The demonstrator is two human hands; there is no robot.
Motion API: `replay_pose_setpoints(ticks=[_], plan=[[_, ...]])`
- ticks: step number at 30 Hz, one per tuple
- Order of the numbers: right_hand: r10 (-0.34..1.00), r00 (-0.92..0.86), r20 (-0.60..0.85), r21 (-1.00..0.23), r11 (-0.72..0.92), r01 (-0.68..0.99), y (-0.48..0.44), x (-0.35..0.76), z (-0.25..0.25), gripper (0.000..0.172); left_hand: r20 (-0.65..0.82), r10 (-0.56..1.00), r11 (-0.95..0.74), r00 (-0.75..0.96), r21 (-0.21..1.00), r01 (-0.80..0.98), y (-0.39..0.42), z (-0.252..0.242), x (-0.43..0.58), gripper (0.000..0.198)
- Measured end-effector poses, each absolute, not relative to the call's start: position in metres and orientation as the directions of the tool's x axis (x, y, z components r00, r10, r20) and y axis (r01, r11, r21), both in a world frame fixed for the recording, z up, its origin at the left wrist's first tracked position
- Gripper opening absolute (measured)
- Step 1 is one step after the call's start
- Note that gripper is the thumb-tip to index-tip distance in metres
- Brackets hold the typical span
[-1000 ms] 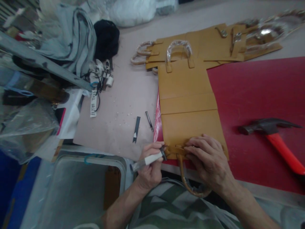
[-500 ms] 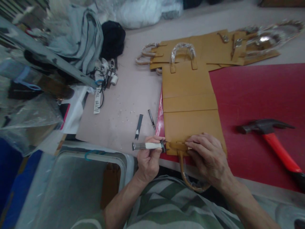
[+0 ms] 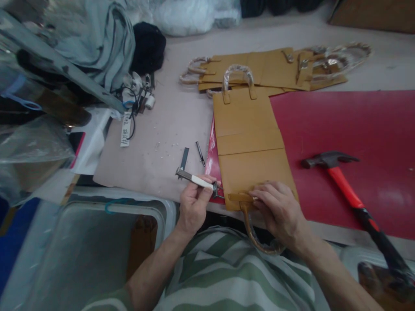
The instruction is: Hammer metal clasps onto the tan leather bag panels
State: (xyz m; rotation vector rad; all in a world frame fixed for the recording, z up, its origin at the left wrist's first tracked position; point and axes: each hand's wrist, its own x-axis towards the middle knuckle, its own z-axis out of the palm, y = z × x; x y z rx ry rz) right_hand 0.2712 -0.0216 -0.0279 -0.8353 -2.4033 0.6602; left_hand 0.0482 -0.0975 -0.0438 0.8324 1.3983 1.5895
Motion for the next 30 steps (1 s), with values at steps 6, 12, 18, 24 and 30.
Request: replay_pose_setpoints(ticks=[6,12,18,24,30], plan=[[0.721,-0.591,0.362,-0.602,0.665,0.442,-0.052,0.285,-0.025,0.018,0.057,0.963,-0.079,-0.262,0.994,-0.072,-0.087,-0.047,0.066,0.021],[0.883,0.456,0.111,-0.941,-0.054,0.334,-0.108,0.313,-0.052,0.018,0.107,0.957,-0.112,-0.271,0.994,-0.001,-0.087,-0.054,0.066,0.02],[0.772,0.134,-0.621,-0.753,-0.54,-0.377,-0.123,0.329,-0.069,0.028,0.073,0.955,-0.093,-0.287,0.994,-0.059,-0.085,-0.051,0.067,0.024],[0.663,-0.406,-0.629,-0.559,-0.749,-0.356,-0.118,0.294,-0.065,0.032,0.018,0.946,-0.058,-0.323,0.992,-0.114,-0.083,-0.052,0.068,0.032],[0.711,-0.438,-0.551,-0.693,-0.682,-0.236,-0.107,0.249,-0.052,0.042,-0.016,0.952,-0.035,-0.305,0.986,-0.163,-0.081,-0.051,0.066,0.03]])
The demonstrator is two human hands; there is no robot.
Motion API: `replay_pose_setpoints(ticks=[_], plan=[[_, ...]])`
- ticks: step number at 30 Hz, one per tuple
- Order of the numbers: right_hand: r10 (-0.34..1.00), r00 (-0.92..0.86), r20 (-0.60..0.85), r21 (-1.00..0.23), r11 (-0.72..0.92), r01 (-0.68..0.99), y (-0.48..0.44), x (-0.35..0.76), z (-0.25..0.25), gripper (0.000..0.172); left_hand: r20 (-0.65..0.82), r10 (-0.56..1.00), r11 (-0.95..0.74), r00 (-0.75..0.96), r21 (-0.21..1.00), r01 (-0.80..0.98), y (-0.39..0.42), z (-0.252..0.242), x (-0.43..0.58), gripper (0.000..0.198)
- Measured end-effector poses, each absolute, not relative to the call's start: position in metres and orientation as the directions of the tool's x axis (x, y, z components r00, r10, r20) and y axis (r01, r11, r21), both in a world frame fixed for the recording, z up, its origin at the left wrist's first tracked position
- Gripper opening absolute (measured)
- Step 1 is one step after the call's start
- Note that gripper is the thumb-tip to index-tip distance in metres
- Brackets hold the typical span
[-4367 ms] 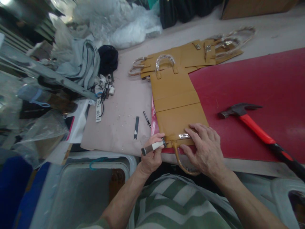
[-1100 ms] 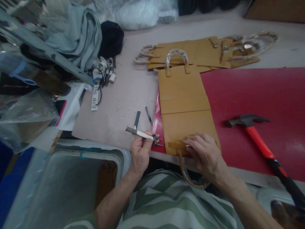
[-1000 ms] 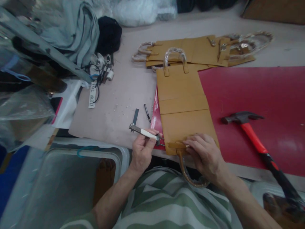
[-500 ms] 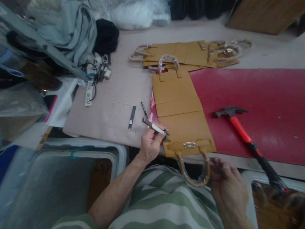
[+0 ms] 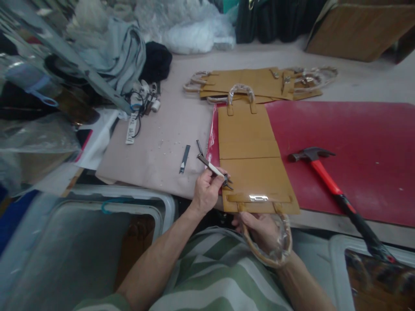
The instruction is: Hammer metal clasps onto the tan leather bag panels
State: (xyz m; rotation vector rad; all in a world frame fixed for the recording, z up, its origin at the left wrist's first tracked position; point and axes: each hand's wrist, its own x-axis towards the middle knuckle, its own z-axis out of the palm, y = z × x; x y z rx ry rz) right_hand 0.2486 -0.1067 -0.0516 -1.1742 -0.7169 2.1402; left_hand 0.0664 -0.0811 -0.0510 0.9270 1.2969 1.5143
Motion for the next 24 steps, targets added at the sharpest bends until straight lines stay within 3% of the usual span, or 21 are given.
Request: replay_pose_setpoints(ticks=[7,14,19,24], plan=[[0.818,-0.232,-0.526,-0.725,-0.574,-0.38,-0.109,0.21,-0.041,0.039,-0.101,0.945,0.033,-0.312,0.976,-0.217,-0.079,-0.045,0.063,0.035],[0.874,-0.298,-0.383,-0.819,-0.471,-0.328,-0.111,0.216,-0.061,0.023,-0.173,0.943,0.072,-0.284,0.94,-0.333,-0.08,-0.039,0.06,0.039],[0.885,-0.319,-0.34,-0.817,-0.446,-0.366,-0.105,0.212,-0.062,0.019,-0.13,0.949,0.022,-0.287,0.936,-0.351,-0.083,-0.039,0.056,0.032],[0.884,-0.306,-0.354,-0.795,-0.457,-0.399,-0.103,0.208,-0.056,0.022,0.004,0.956,-0.09,-0.292,0.955,-0.283,-0.097,-0.042,0.051,0.024]])
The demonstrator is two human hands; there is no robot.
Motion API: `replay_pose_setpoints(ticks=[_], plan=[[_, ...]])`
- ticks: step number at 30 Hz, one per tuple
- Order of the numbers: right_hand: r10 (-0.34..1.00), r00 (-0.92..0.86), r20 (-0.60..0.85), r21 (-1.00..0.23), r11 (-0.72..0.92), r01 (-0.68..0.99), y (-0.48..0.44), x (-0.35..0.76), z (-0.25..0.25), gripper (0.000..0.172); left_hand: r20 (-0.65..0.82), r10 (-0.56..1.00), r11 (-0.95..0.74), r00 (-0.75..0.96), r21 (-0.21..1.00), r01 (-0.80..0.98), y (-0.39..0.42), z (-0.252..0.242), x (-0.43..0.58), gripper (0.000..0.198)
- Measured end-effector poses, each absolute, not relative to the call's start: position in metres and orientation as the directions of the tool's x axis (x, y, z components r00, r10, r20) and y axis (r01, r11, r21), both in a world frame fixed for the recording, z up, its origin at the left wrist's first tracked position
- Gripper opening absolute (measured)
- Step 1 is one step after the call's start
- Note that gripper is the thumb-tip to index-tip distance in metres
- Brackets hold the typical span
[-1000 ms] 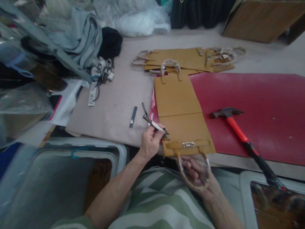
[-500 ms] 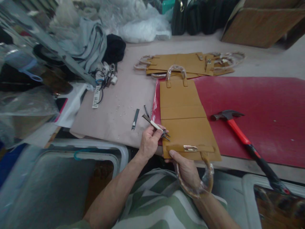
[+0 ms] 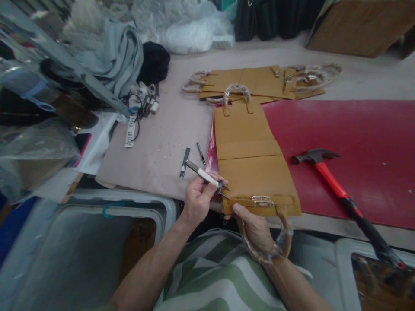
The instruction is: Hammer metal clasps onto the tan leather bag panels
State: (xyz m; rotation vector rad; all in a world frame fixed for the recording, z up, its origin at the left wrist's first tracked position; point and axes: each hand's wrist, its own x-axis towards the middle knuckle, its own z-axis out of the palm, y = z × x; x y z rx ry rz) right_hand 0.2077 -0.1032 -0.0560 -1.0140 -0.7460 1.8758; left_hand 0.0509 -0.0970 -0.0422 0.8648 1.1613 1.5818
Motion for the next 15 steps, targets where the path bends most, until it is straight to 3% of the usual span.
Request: replay_pose_setpoints(ticks=[15], plan=[[0.881,-0.335,-0.334,-0.827,-0.444,-0.345,-0.1005,0.2064,-0.0562,0.022,0.113,0.959,-0.169,-0.261,0.964,-0.204,-0.1089,-0.0344,0.0538,0.014]])
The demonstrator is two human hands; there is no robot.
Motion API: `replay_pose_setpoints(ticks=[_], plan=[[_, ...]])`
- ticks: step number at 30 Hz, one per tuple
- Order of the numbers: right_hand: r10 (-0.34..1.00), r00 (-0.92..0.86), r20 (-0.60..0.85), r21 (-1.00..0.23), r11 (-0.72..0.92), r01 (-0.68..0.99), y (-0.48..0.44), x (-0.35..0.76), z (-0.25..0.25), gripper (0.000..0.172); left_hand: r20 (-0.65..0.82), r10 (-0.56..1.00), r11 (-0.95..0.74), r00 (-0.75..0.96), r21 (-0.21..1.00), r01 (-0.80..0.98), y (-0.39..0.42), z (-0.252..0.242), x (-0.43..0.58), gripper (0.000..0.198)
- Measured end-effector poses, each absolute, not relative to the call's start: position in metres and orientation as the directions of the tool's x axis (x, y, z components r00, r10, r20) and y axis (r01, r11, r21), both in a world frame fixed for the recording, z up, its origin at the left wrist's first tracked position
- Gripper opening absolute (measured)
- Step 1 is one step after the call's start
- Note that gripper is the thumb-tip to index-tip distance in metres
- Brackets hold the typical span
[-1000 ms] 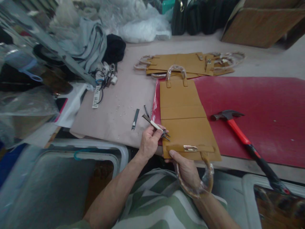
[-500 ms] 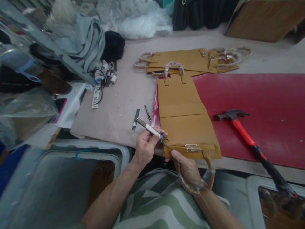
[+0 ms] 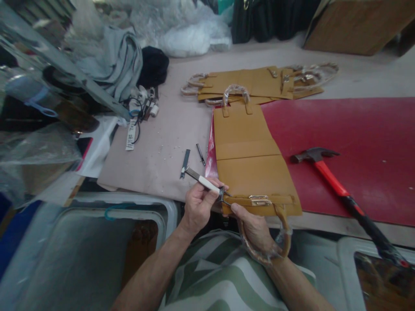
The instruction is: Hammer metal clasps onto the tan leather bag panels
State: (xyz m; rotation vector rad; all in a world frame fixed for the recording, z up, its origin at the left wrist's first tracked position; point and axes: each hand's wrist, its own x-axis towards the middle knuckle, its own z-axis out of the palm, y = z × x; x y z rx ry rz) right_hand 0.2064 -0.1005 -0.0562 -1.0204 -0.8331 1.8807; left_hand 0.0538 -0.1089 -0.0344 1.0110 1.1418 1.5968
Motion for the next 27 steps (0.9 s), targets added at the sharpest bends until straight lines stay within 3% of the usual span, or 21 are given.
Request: replay_pose_setpoints(ticks=[14,22,25,27], plan=[[0.882,-0.288,-0.373,-0.856,-0.447,-0.261,-0.099,0.209,-0.044,0.03,0.133,0.965,-0.166,-0.227,0.977,-0.134,-0.108,-0.037,0.051,0.013],[0.868,-0.318,-0.383,-0.883,-0.444,-0.149,-0.097,0.214,-0.042,0.034,0.291,0.946,-0.26,-0.144,0.944,0.203,-0.107,-0.028,0.051,0.014],[0.816,-0.385,-0.431,-0.885,-0.465,0.005,-0.096,0.223,-0.044,0.039,0.271,0.952,-0.234,-0.139,0.943,0.239,-0.104,-0.025,0.051,0.014],[0.811,-0.399,-0.428,-0.883,-0.47,-0.007,-0.098,0.227,-0.047,0.041,0.243,0.958,-0.208,-0.15,0.954,0.217,-0.102,-0.025,0.05,0.014]])
